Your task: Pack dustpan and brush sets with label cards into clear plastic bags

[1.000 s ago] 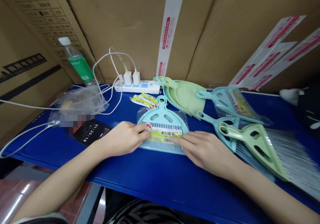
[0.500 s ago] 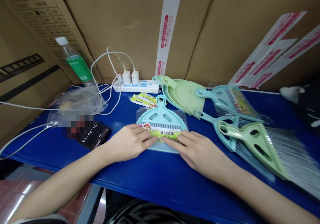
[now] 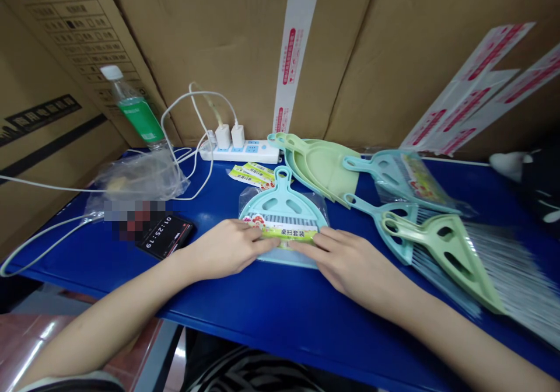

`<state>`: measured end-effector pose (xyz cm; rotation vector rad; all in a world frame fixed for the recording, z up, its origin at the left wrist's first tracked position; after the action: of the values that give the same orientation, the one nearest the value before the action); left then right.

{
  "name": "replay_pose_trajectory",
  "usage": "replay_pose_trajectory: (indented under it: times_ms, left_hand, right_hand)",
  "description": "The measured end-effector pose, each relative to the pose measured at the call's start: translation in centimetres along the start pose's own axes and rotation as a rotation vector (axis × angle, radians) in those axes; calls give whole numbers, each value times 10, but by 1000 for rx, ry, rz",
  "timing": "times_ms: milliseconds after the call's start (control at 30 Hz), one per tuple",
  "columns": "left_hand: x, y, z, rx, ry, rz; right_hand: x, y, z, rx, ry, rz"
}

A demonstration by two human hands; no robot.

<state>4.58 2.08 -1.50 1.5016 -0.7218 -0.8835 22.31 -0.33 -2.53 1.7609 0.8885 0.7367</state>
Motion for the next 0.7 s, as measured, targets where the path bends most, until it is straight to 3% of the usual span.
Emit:
replay_pose_trajectory:
  times_ms: [267, 700]
  left_hand:
    - [0, 0, 1, -6, -7, -5]
    - [-1, 2, 2, -22, 30, 16]
  right_hand:
    - [-1, 3, -2, 53, 30, 2]
    - [3, 2, -1, -4, 8, -39]
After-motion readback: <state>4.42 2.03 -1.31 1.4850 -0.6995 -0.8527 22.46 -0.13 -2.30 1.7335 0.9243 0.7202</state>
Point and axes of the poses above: each hand's wrist, its own z-axis away from the middle knuckle, its own y-axis out of the back of the hand, x = y × z, the point moved 4 cm from there along -z, towards the middle knuckle, and after that the axes turned 6 degrees about y, right-handed, at the moved point
